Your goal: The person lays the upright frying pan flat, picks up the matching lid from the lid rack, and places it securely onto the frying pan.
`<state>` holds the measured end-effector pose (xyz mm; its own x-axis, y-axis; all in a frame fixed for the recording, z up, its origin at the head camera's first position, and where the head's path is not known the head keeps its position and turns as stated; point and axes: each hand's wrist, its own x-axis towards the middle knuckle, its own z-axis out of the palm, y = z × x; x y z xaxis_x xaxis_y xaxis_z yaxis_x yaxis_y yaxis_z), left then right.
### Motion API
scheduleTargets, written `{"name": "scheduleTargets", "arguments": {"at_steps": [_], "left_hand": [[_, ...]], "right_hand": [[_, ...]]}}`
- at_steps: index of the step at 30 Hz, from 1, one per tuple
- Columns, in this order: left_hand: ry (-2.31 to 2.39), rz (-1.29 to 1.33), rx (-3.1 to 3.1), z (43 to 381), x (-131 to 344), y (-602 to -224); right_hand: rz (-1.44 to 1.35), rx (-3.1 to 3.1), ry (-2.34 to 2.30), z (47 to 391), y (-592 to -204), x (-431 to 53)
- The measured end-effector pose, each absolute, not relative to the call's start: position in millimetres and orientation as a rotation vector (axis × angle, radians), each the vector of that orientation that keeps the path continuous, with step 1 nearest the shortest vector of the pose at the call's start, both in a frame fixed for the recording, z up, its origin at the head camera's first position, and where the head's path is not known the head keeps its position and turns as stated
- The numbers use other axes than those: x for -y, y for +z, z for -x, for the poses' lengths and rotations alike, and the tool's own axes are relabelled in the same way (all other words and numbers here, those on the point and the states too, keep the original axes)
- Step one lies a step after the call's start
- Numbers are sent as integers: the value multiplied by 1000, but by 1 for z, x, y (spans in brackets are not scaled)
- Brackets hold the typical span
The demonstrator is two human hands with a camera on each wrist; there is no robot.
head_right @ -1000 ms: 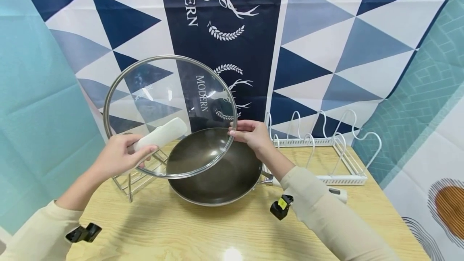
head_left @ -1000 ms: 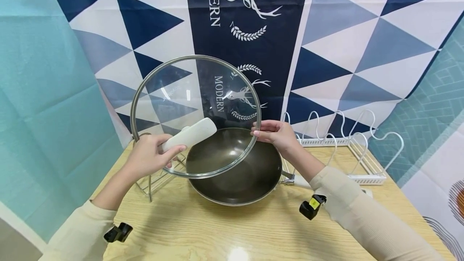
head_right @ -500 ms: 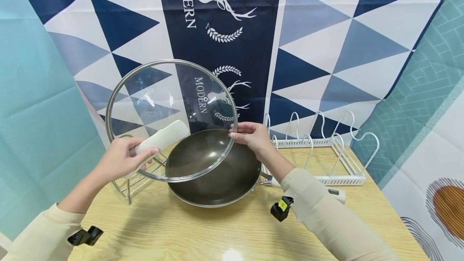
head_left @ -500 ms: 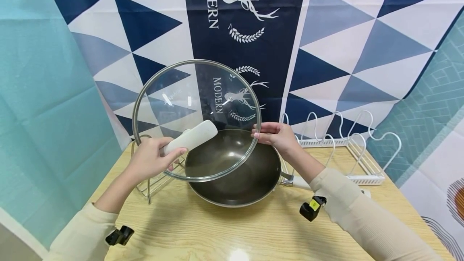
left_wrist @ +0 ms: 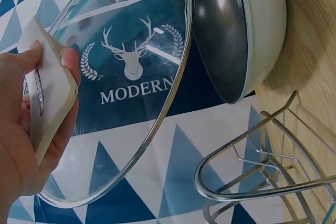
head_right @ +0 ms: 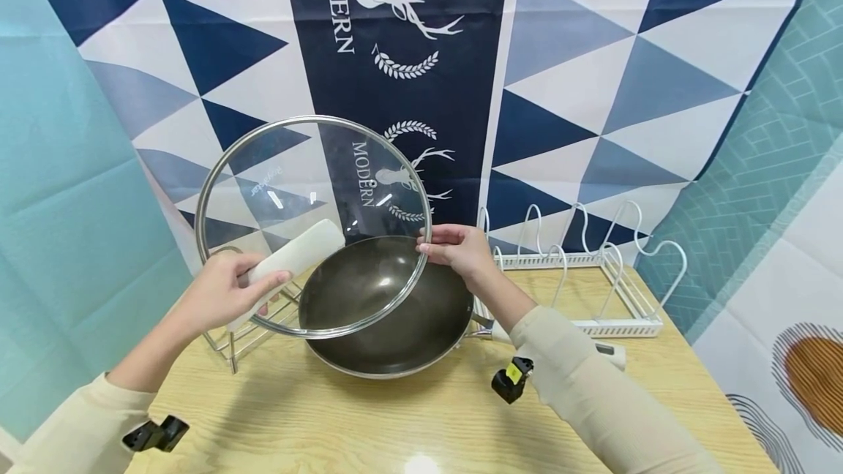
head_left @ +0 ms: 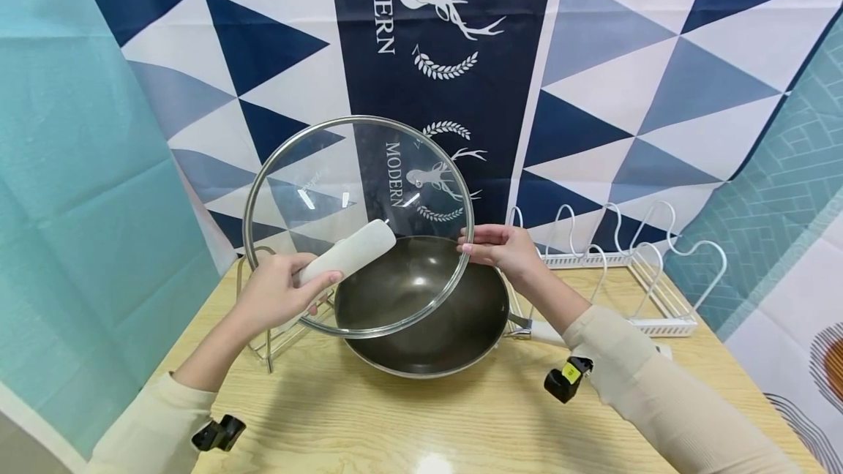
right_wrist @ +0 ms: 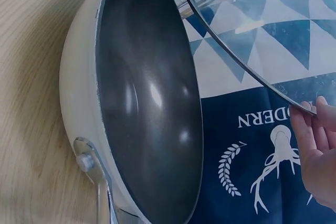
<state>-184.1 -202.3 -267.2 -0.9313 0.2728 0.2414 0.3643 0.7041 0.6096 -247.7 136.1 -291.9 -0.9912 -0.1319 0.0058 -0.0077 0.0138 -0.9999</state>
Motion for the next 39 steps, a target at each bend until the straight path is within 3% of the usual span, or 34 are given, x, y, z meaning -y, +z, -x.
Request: {"name": "scheduleTargets", "arguments": {"at_steps": [24, 39], "left_hand": [[-1048, 517, 2811, 188, 202, -275], [-1050, 432, 2857, 190, 196, -280]], "right_hand": [[110, -2163, -2105, 248, -300, -139], [232, -2140, -2052, 241, -304, -149]]}}
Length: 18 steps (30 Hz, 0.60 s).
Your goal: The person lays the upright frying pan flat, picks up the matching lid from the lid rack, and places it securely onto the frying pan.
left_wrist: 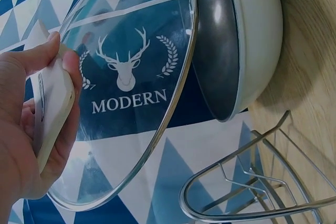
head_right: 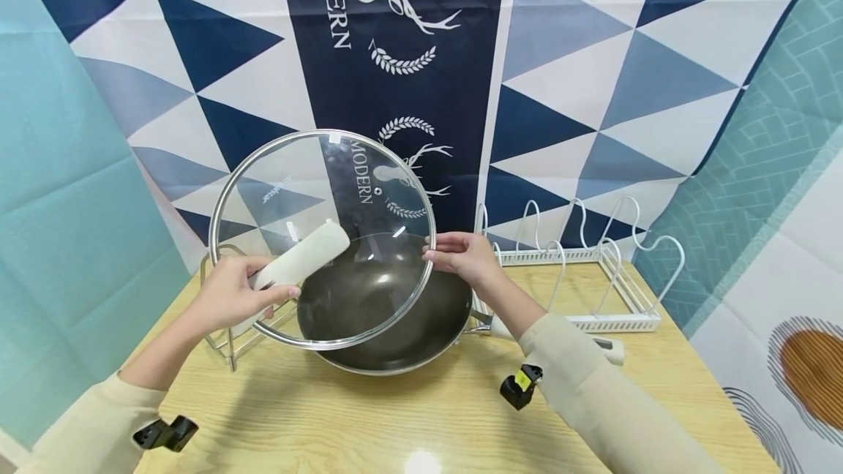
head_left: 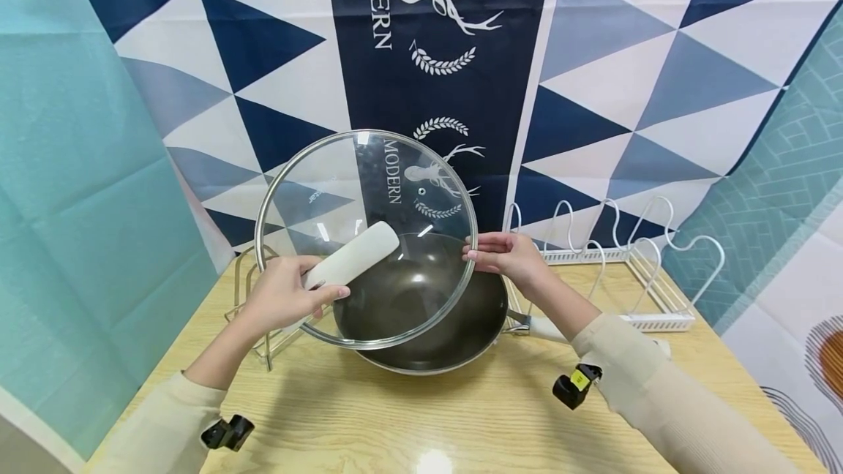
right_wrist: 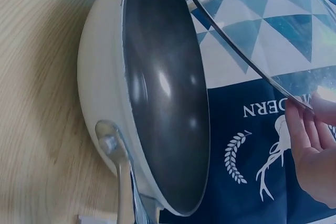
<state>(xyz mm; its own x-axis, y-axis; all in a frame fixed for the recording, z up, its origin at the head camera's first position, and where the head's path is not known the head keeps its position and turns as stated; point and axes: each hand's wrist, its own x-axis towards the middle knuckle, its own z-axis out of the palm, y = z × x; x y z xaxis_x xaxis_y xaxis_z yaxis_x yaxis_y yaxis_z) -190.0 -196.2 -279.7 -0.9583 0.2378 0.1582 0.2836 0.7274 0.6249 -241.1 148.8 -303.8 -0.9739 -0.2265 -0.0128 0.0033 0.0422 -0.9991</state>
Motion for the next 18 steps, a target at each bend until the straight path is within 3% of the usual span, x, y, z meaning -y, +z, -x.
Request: {"name": "scheduleTargets", "arguments": {"at_steps": [18], "left_hand": [[-1002, 393, 2842, 193, 197, -283]], "right_hand": [[250, -2420, -1683, 219, -317, -184]]}}
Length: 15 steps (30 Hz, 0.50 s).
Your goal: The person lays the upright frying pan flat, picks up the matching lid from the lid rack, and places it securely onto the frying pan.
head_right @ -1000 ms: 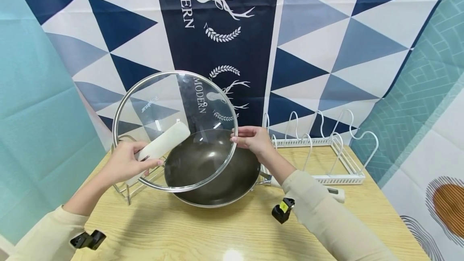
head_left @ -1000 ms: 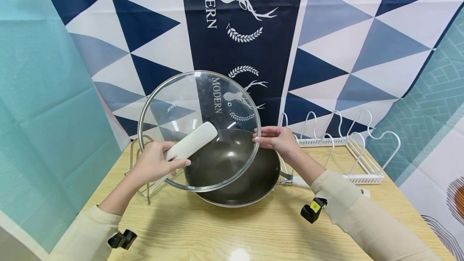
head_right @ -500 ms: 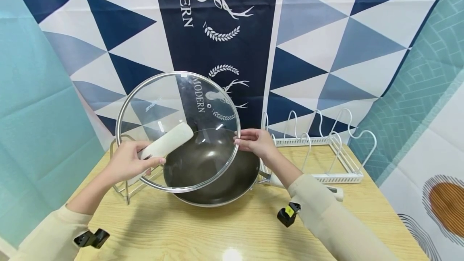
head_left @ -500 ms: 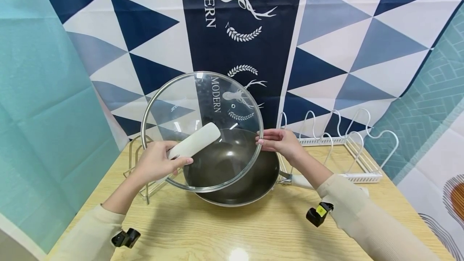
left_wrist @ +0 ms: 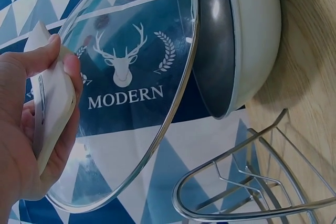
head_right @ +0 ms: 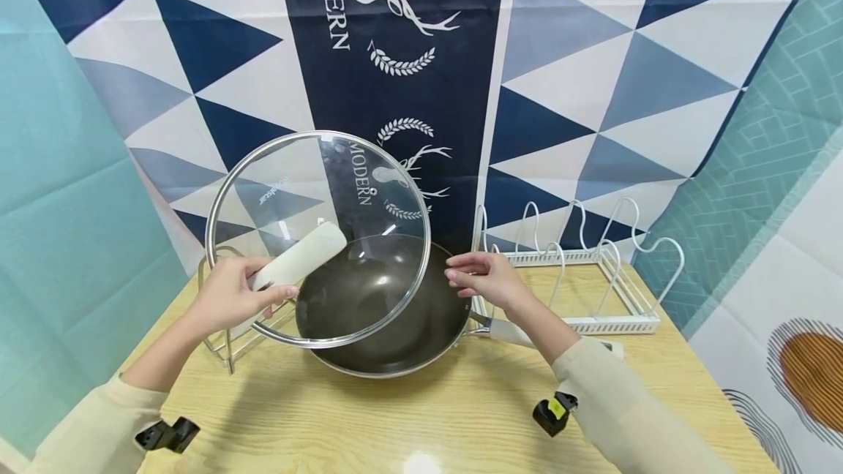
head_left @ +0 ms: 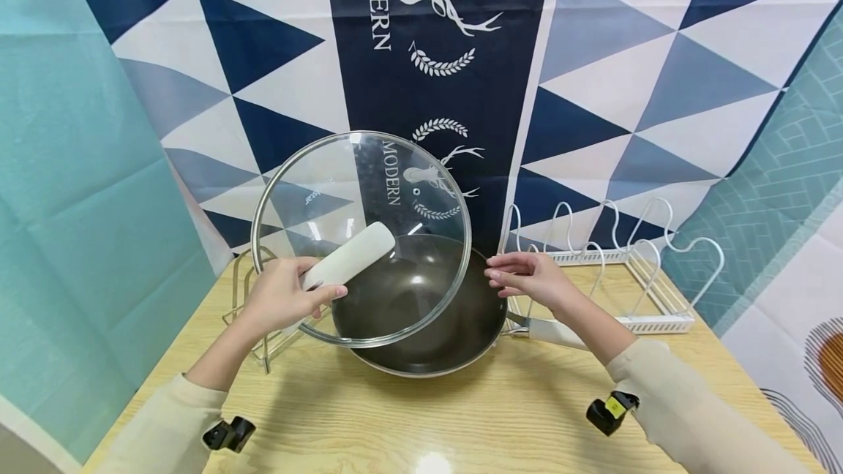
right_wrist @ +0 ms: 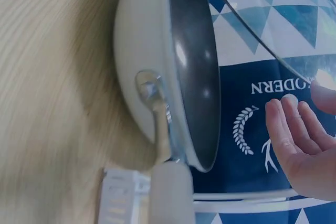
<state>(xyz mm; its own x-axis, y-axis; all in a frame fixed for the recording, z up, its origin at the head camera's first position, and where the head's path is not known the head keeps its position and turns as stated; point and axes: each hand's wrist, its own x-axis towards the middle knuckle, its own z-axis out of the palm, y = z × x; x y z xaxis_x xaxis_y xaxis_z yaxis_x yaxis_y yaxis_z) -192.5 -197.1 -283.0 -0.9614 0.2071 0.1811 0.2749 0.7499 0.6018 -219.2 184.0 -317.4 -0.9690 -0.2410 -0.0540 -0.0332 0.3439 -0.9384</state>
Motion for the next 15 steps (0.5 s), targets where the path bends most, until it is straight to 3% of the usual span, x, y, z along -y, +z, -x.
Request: {"name": "scheduleTargets", "arguments": {"at_steps": [15], "left_hand": [[-977, 374, 2844, 196, 198, -287]], "right_hand": [[356, -2588, -1454, 198, -327, -215]]}}
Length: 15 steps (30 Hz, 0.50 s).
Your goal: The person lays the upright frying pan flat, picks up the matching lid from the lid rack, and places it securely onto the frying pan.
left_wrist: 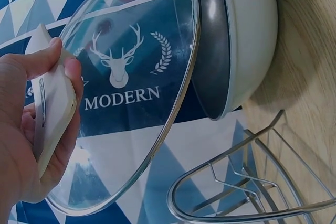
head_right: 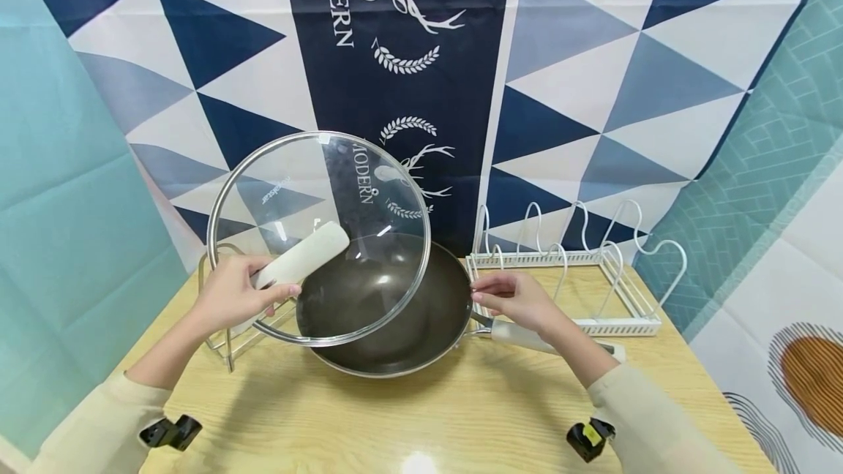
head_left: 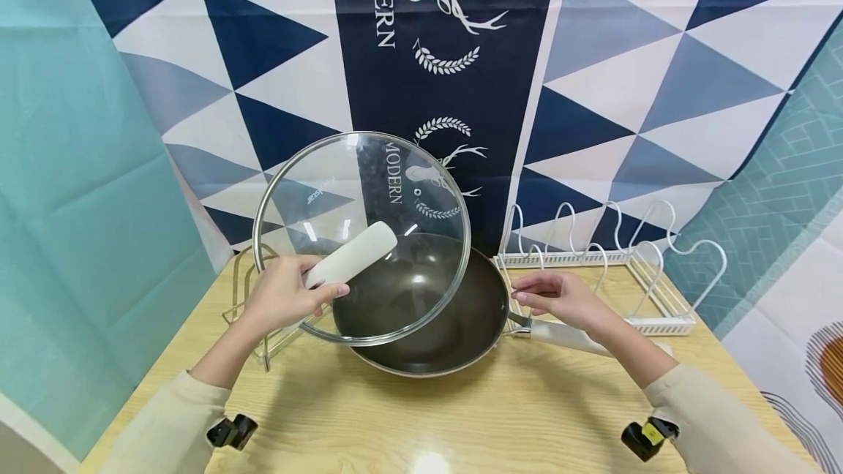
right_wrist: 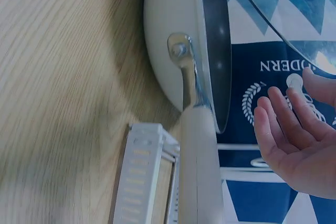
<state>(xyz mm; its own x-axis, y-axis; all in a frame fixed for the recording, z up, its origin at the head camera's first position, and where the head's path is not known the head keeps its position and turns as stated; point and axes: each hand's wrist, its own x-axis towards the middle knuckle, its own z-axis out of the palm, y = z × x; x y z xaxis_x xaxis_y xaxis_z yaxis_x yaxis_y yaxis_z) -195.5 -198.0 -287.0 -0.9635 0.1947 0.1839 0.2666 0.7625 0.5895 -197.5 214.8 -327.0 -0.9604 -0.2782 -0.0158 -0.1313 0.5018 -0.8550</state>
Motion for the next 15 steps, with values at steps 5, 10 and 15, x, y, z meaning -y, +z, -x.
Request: {"name": "scheduleTargets", "arguments": {"at_steps": [5, 10, 15], "left_hand": [[-972, 374, 2856, 197, 198, -287], [-974, 399, 2865, 199, 198, -287], [-969, 414, 2867, 201, 199, -288]], "right_hand": [[354, -2630, -1394, 193, -327, -227], [354, -2699, -1316, 191, -328, -238], [398, -2787, -1240, 190, -330, -247]]}}
